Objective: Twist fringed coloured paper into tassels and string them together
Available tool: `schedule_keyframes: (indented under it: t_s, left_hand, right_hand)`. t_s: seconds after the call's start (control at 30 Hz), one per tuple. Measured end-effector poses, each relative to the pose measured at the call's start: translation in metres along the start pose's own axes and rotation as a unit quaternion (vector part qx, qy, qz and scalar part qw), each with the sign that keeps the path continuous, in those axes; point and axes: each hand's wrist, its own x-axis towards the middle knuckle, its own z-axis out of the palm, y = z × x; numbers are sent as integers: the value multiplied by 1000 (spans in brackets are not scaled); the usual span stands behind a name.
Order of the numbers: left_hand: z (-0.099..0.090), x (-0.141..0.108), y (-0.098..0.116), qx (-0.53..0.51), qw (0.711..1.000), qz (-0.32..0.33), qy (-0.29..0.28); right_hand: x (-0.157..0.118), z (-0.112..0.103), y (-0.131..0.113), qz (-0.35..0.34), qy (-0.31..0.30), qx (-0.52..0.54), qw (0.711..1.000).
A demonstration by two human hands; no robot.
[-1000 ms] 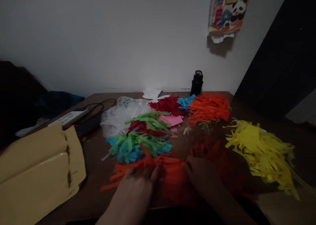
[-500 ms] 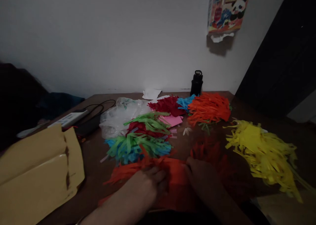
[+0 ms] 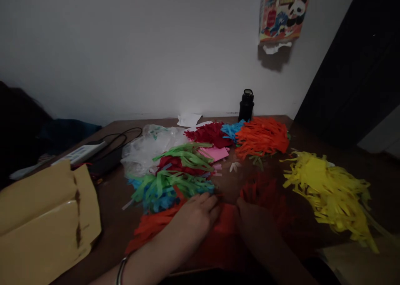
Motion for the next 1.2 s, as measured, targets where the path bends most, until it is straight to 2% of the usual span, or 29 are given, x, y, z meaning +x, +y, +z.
schedule_keyframes:
  t_s: [0.13,0.43,0.47,0.53,0.6,0.63,0.7,0.83,1.0,1.1,1.2]
  left_hand:
    - [8,-9,-3,10,1000,28,-10]
    - [25,-18,-6,82,996,42,-1]
    - [26,-18,-5,84,995,47,-2]
    - [26,-18,-4,81,996,44,-5]
    - [24,-18,-3,69,997,25,-13]
    - [22,-18,-2,61,998,12,-20]
    - [17,-19,0,41,998,-12,-35]
    - [6,-24,7,-7,999,-36,-38]
    - [12,-36,13,26,999,-13,-24]
    - [21,-45,9,55,998,-4,-6]
    - [25,-53,5,16,999,-23,22]
  right_hand:
    - [0,1,-2,3,3,-6,1000]
    - [-1,6,-4,28,37,-46,998]
    - [-3,8,-3,26,67,-50,996]
    - [-9,15,0,-27,186,-44,981]
    - [-14,24,2,-148,302,-13,941]
    - [-17,28,3,-204,335,4,920]
    - [-19,36,3,-267,343,15,900]
    - [-19,43,3,-284,363,-16,887]
    - [-24,50,11,-337,374,7,864]
    - [-28,56,20,-346,345,-4,872]
    - [-28,57,28,-325,343,10,881]
